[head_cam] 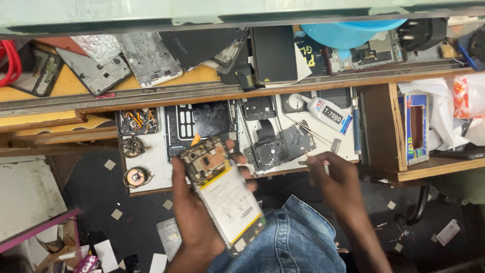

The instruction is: The person disassembles a smartphone by removing screws and detaching the battery. They then separate the screen assembly from the chassis and peel off adhesive residue from the frame.

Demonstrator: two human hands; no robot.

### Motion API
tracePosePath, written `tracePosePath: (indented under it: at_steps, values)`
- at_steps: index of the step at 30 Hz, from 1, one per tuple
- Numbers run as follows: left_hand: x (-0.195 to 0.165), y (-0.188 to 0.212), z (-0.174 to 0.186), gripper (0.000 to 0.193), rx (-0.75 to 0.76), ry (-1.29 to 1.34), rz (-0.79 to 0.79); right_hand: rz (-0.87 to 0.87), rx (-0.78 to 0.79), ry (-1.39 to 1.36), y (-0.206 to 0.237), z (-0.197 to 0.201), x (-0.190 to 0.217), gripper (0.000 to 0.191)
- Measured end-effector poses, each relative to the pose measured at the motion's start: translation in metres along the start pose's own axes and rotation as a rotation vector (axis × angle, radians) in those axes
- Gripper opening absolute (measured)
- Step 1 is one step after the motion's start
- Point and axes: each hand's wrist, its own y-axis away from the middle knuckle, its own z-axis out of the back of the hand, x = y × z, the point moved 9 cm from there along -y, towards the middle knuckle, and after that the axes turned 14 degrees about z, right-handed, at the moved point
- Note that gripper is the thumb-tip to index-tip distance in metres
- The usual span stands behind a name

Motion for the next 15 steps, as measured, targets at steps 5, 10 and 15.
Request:
tracePosePath:
  at_steps: [5, 10, 15]
  values:
    - [-0.010, 0.007, 0.005, 0.086, -0.067, -0.049, -0.041, 0.007, -0.008, 0.050, -0.025, -0.017, -0.032, 0.026]
    - [0.001, 0.005, -0.001, 0.085, 0.023, 0.025, 0.003, 0.115, -0.010, 0.159, -0.036, -0.017, -0.009, 0.027]
    - [0.017, -0.001, -0.005, 0.085, 0.075, 0.085, 0.091, 0.086, -0.077, 0.318, -0.031, -0.001, -0.010, 0.030]
